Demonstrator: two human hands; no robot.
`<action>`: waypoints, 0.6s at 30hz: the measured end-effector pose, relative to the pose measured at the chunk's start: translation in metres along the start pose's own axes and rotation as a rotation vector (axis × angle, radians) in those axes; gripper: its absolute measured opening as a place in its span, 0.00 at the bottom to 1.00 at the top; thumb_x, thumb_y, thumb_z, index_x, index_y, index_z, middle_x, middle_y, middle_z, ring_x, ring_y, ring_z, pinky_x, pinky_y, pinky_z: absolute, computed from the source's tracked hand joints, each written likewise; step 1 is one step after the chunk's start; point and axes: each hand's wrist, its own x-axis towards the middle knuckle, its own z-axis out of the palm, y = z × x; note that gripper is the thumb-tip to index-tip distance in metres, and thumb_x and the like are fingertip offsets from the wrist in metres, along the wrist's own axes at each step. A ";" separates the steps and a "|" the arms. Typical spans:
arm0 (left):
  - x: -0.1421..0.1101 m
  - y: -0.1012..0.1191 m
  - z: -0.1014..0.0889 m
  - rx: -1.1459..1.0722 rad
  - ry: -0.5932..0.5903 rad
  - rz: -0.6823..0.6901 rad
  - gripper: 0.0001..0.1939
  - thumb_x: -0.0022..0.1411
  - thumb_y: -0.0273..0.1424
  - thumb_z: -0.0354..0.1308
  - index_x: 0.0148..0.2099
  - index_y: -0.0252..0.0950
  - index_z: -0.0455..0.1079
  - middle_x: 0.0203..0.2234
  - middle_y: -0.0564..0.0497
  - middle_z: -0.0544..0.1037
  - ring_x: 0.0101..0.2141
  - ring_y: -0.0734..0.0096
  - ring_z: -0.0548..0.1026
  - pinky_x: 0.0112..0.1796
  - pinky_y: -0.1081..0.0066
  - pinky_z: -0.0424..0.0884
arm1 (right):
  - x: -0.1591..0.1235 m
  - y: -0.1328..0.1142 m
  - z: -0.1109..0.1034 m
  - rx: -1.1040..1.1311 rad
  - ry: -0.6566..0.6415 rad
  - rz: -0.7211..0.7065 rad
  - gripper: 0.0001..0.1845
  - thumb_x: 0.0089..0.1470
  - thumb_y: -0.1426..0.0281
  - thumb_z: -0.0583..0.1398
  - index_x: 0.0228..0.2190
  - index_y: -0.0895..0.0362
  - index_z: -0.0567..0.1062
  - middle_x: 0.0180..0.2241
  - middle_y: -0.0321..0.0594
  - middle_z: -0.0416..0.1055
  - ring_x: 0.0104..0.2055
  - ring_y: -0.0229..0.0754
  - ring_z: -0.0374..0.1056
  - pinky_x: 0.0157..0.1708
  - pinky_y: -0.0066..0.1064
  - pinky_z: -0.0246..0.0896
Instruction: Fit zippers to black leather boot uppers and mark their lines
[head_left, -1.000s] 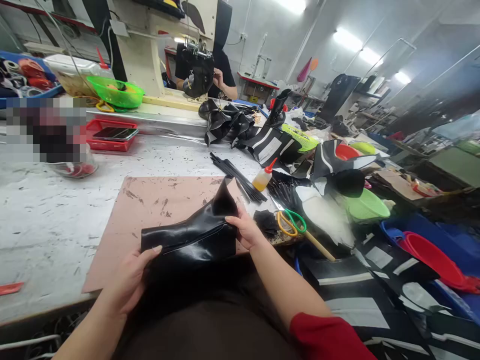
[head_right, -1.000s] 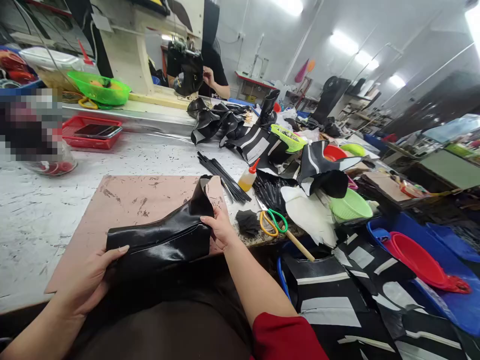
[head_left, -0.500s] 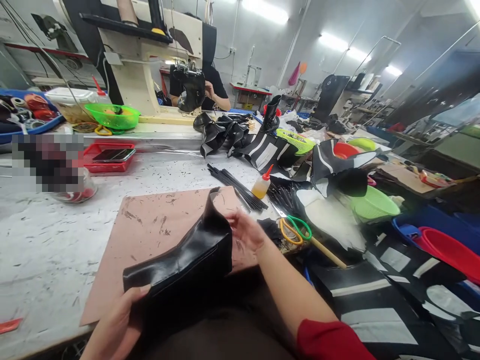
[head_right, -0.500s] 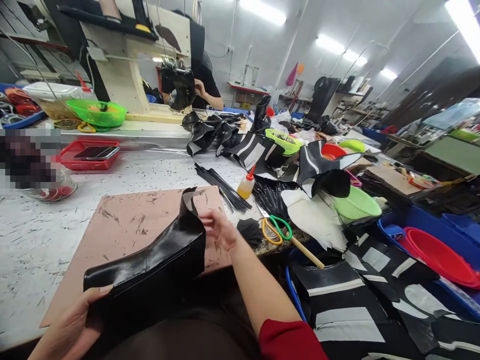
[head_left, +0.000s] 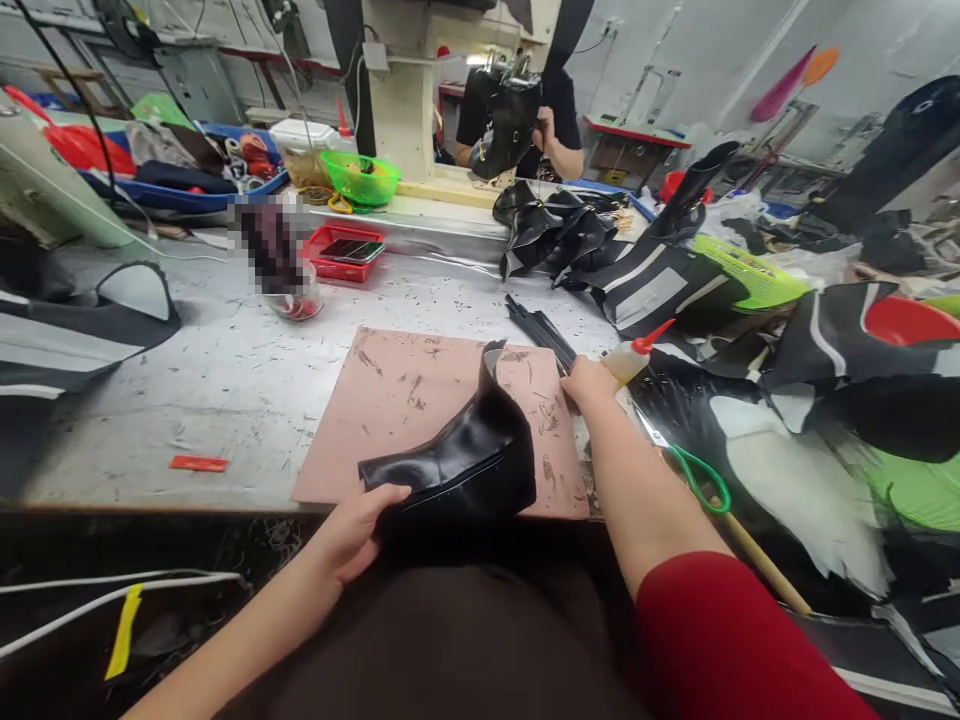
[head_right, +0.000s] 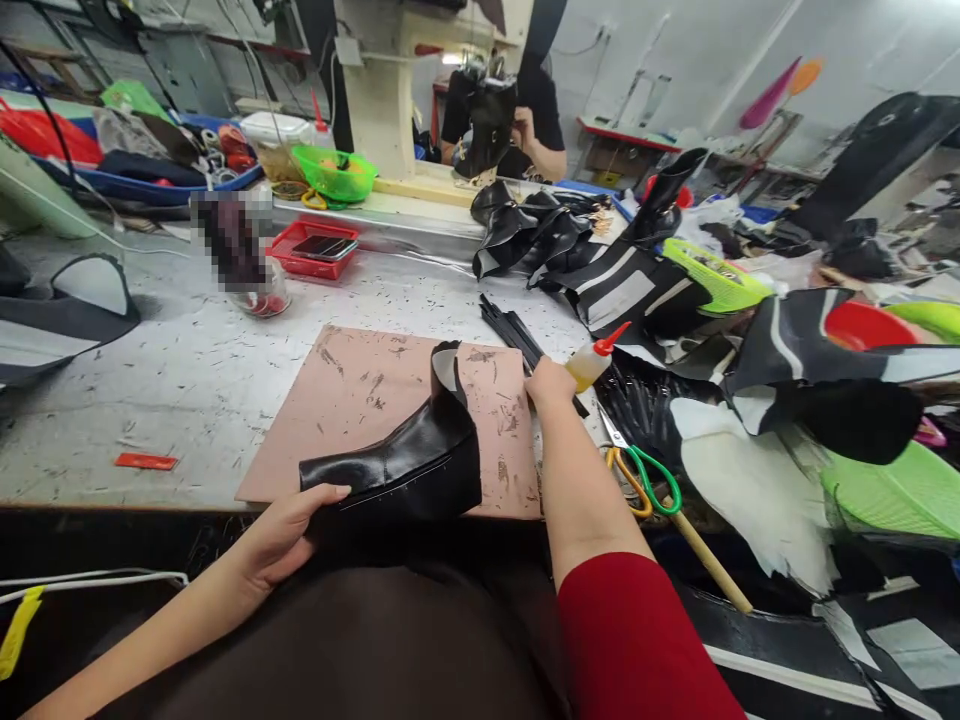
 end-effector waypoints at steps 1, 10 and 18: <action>0.000 -0.001 -0.001 0.000 -0.008 0.005 0.11 0.39 0.24 0.62 0.31 0.32 0.71 0.28 0.48 0.79 0.34 0.62 0.76 0.34 0.72 0.71 | 0.001 0.001 0.000 -0.023 -0.004 -0.001 0.17 0.43 0.76 0.58 0.39 0.64 0.70 0.43 0.61 0.68 0.48 0.59 0.64 0.43 0.46 0.57; -0.007 -0.005 -0.006 -0.059 -0.050 0.032 0.12 0.39 0.23 0.61 0.32 0.32 0.72 0.27 0.49 0.79 0.34 0.62 0.75 0.34 0.71 0.70 | 0.003 0.009 -0.011 0.036 -0.009 -0.007 0.05 0.39 0.70 0.62 0.22 0.59 0.71 0.25 0.45 0.72 0.31 0.47 0.69 0.31 0.33 0.60; -0.018 -0.002 -0.017 -0.116 -0.099 -0.057 0.05 0.38 0.22 0.58 0.24 0.30 0.71 0.21 0.48 0.77 0.25 0.68 0.74 0.29 0.74 0.70 | -0.090 0.003 -0.052 1.163 0.668 -0.309 0.11 0.47 0.62 0.56 0.23 0.53 0.58 0.16 0.27 0.58 0.13 0.32 0.52 0.14 0.25 0.50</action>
